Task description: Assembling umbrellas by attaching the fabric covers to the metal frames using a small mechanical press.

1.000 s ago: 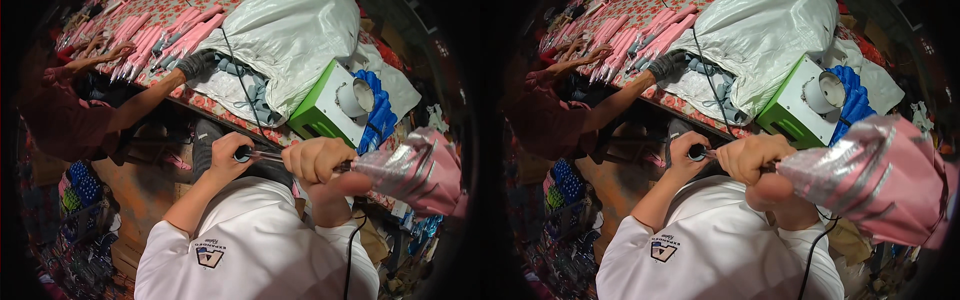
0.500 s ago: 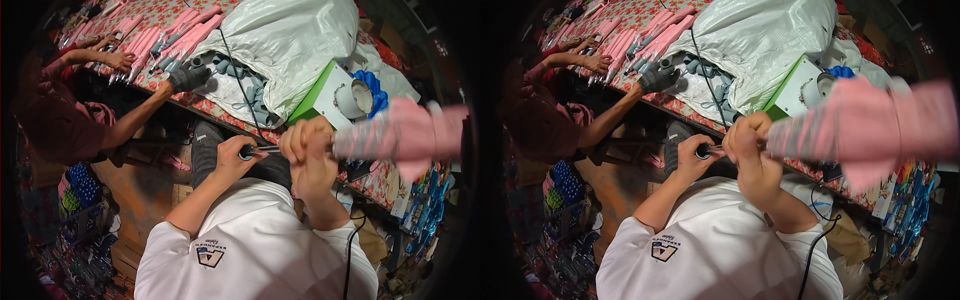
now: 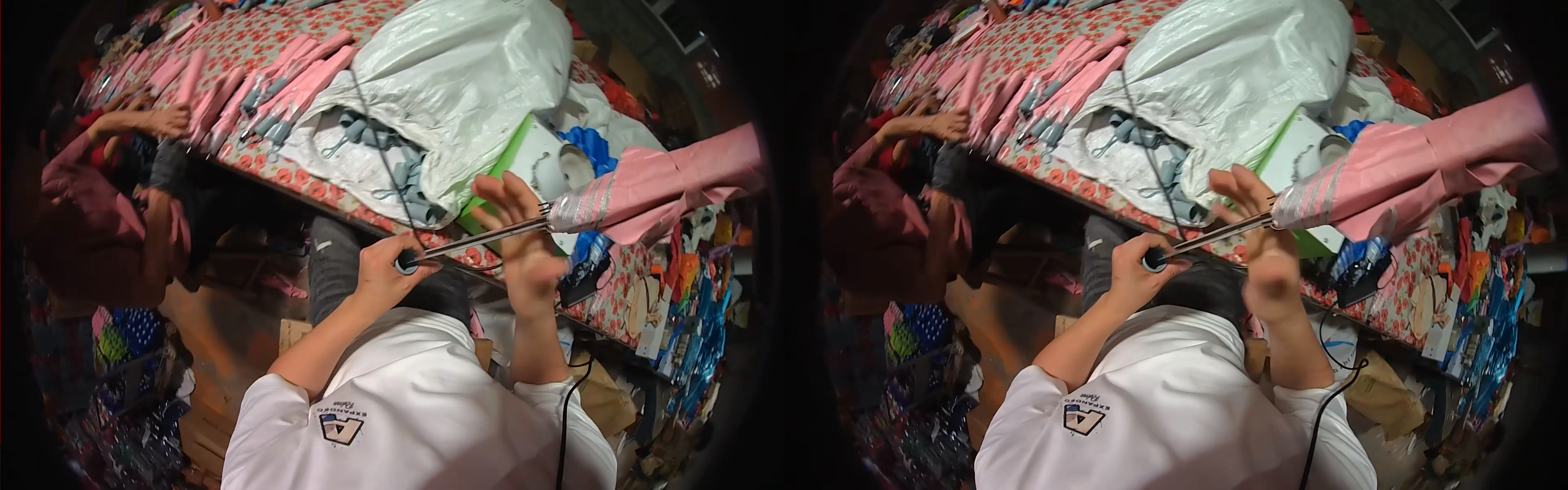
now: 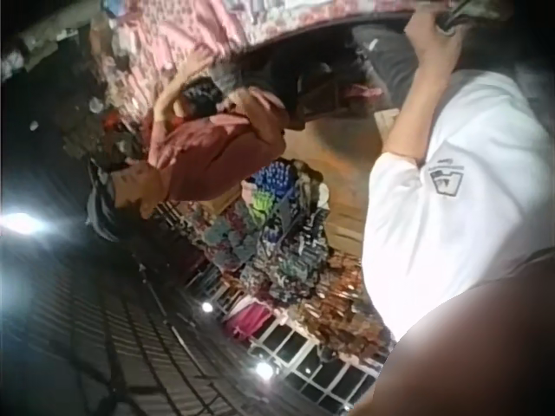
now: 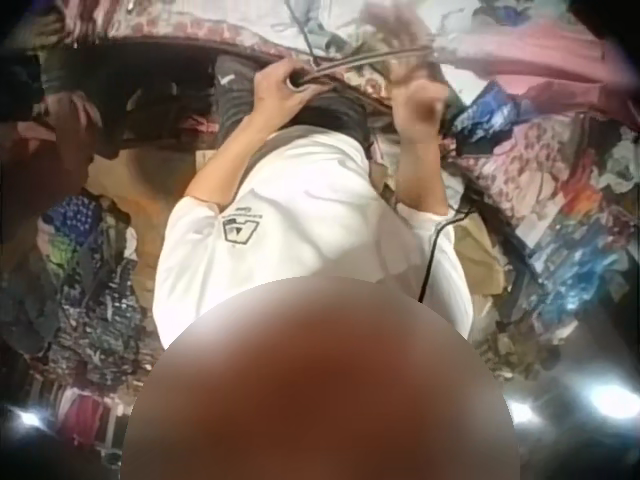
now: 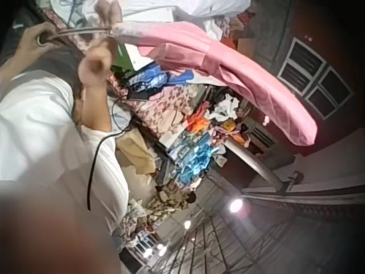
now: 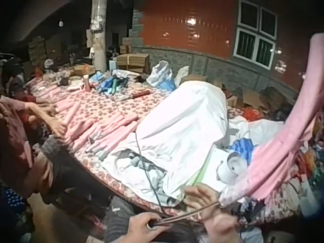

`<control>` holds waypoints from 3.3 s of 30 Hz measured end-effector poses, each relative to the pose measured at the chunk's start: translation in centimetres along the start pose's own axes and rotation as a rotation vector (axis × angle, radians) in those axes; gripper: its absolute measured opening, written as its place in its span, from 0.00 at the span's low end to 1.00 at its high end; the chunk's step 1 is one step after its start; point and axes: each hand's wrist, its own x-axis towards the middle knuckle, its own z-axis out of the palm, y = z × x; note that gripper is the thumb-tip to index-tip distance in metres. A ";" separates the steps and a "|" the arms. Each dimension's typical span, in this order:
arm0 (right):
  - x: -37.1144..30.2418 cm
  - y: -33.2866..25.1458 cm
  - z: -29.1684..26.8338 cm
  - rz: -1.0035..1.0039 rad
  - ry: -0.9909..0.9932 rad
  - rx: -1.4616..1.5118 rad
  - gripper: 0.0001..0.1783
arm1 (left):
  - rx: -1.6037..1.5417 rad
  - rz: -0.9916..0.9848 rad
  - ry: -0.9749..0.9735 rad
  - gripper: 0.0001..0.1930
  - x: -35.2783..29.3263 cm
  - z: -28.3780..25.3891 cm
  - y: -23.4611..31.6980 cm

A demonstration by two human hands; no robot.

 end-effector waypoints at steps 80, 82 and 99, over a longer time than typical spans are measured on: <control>-9.7 9.9 2.6 0.779 -0.390 -0.041 0.23 | 0.931 -0.329 0.229 0.30 17.8 -17.1 -20.7; -10.3 10.0 2.3 0.793 -0.340 -0.076 0.23 | 0.798 -0.162 -0.005 0.30 17.0 -11.7 -21.8; -12.0 5.7 -18.2 0.844 0.401 -0.664 0.15 | 0.908 0.137 -0.093 0.23 15.9 -3.0 -21.1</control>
